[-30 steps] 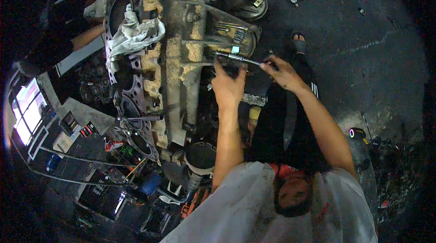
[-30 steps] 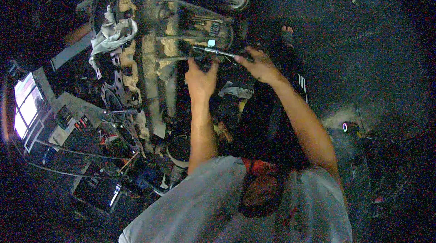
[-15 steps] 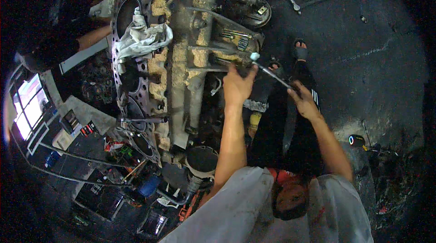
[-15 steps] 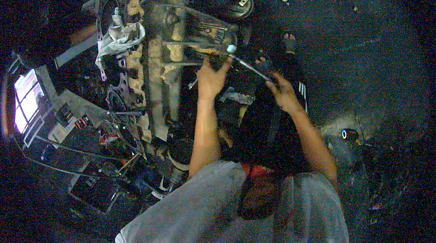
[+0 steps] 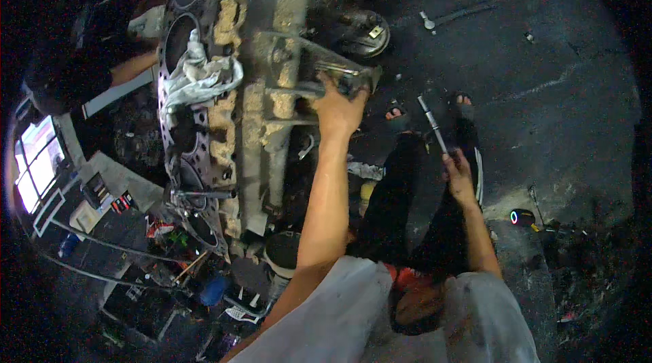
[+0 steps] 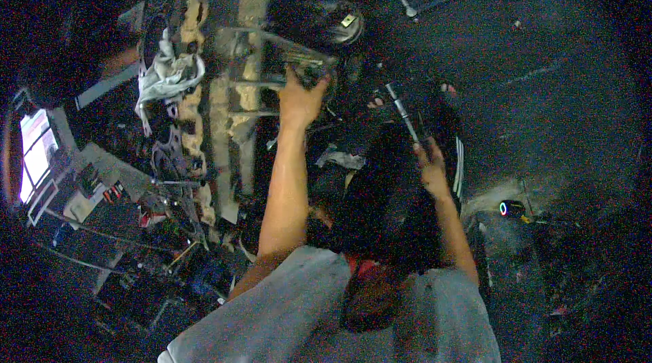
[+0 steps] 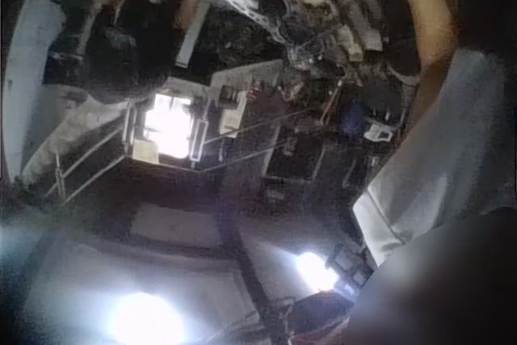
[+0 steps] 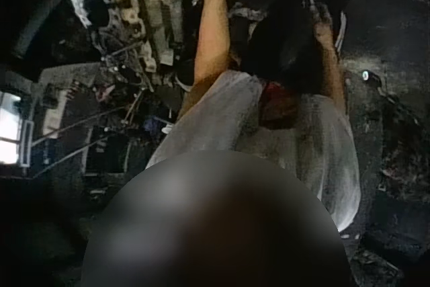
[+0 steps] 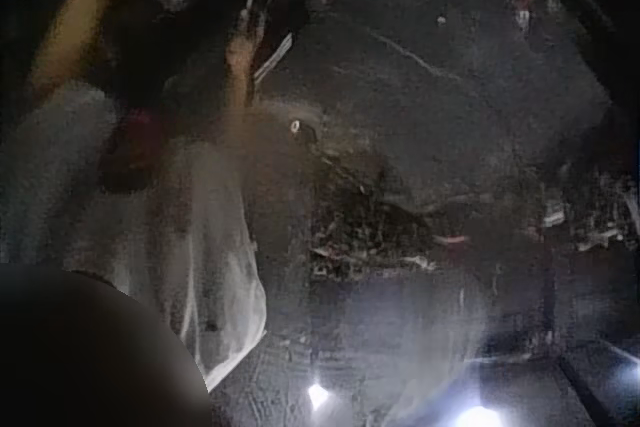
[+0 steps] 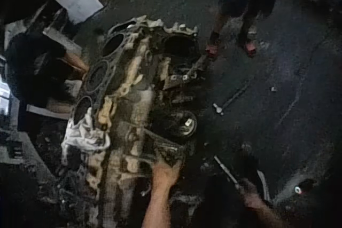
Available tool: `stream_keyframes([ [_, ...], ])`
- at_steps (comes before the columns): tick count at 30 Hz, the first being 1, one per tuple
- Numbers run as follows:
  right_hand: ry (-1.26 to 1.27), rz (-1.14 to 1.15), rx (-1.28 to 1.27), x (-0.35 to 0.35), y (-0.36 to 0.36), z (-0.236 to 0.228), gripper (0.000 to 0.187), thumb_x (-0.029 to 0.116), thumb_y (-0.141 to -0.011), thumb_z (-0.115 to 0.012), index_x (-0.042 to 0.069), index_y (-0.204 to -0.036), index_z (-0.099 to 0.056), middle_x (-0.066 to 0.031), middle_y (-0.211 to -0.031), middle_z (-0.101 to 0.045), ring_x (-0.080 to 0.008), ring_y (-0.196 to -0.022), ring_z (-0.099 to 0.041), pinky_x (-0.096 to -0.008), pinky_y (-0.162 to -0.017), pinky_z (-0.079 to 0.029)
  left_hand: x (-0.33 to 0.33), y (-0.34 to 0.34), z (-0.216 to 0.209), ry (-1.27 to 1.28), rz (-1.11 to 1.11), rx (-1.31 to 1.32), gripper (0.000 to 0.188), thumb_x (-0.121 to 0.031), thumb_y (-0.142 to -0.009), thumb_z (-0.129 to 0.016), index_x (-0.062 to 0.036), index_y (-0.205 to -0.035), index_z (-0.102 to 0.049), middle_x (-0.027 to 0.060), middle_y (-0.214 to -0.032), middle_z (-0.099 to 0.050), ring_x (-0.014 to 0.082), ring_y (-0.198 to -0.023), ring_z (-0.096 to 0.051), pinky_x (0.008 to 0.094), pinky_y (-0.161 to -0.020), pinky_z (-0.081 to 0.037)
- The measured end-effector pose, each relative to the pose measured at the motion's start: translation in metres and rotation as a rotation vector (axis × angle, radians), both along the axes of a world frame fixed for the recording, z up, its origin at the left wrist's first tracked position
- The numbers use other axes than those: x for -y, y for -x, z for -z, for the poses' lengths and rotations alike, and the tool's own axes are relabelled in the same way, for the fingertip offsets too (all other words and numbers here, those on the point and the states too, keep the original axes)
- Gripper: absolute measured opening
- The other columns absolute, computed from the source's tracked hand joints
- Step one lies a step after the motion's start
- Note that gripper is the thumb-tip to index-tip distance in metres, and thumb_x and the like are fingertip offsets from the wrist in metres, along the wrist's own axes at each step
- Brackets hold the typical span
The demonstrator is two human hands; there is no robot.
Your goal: Disassembling internal components of a large engine block and removing parts for inspection.
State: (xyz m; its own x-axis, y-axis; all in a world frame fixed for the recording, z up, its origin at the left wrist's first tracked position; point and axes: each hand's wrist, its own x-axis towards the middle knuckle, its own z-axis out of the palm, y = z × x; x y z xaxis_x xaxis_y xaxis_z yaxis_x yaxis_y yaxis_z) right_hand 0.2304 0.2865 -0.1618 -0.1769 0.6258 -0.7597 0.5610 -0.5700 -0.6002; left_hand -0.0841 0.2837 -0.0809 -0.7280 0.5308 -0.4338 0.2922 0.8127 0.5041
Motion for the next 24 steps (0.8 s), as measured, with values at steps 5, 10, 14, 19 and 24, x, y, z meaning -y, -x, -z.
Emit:
stream_keyframes([
  [5,0.06,0.003,-0.196,-0.017,0.014,-0.013,0.027,0.032,-0.087,-0.056,0.007,-0.092,-0.048,0.0008,-0.075,-0.045,-0.0066,-0.061,-0.041,-0.0215,-0.052,-0.035,-0.009,-0.01,0.009,0.083,-0.071,-0.04,0.079,-0.026,-0.072,-0.067,0.0088,-0.13,-0.026,0.0289,-0.106,-0.056,0.0398,-0.101,-0.054,0.0391,-0.087,-0.042],
  [10,0.161,-0.124,-0.033,-0.039,0.024,-0.028,0.055,0.034,-0.085,-0.058,-0.002,-0.123,-0.044,-0.006,-0.09,-0.055,-0.0131,-0.073,-0.05,-0.0269,-0.065,-0.042,-0.001,-0.032,0.001,-0.275,-0.098,0.174,0.051,-0.02,-0.074,-0.068,0.004,-0.114,-0.048,0.0152,-0.094,-0.062,0.0243,-0.084,-0.061,0.0333,-0.074,-0.046],
  [14,0.161,-0.009,-0.276,-0.053,0.033,-0.032,0.021,0.025,-0.089,-0.053,0.006,-0.096,-0.048,0.0012,-0.07,-0.044,-0.0064,-0.057,-0.039,-0.0212,-0.051,-0.033,0.003,-0.053,-0.008,-0.373,-0.305,0.726,0.03,-0.016,-0.081,-0.065,0.0005,-0.105,-0.057,0.002,-0.082,-0.059,0.0071,-0.069,-0.053,0.023,-0.061,-0.043],
  [19,0.085,0.044,-0.196,-0.063,0.036,-0.026,0.018,0.02,-0.089,-0.053,0.005,-0.097,-0.047,0.0012,-0.069,-0.044,-0.0068,-0.057,-0.039,-0.0213,-0.051,-0.033,0.004,-0.033,-0.005,-0.246,-0.286,0.26,0.032,-0.016,-0.082,-0.063,0.0025,-0.107,-0.055,0.0045,-0.078,-0.059,0.0091,-0.068,-0.052,0.0238,-0.06,-0.042],
  [24,-0.173,-0.127,-0.028,-0.072,0.057,-0.028,0.018,0.02,-0.088,-0.054,0.005,-0.096,-0.049,0.0018,-0.069,-0.045,-0.0064,-0.058,-0.04,-0.0214,-0.051,-0.033,0.001,-0.004,-0.01,-0.288,-0.295,0.31,0.043,-0.02,-0.079,-0.065,0.0015,-0.114,-0.053,0.0153,-0.107,-0.059,0.0214,-0.101,-0.054,0.0314,-0.089,-0.04],
])
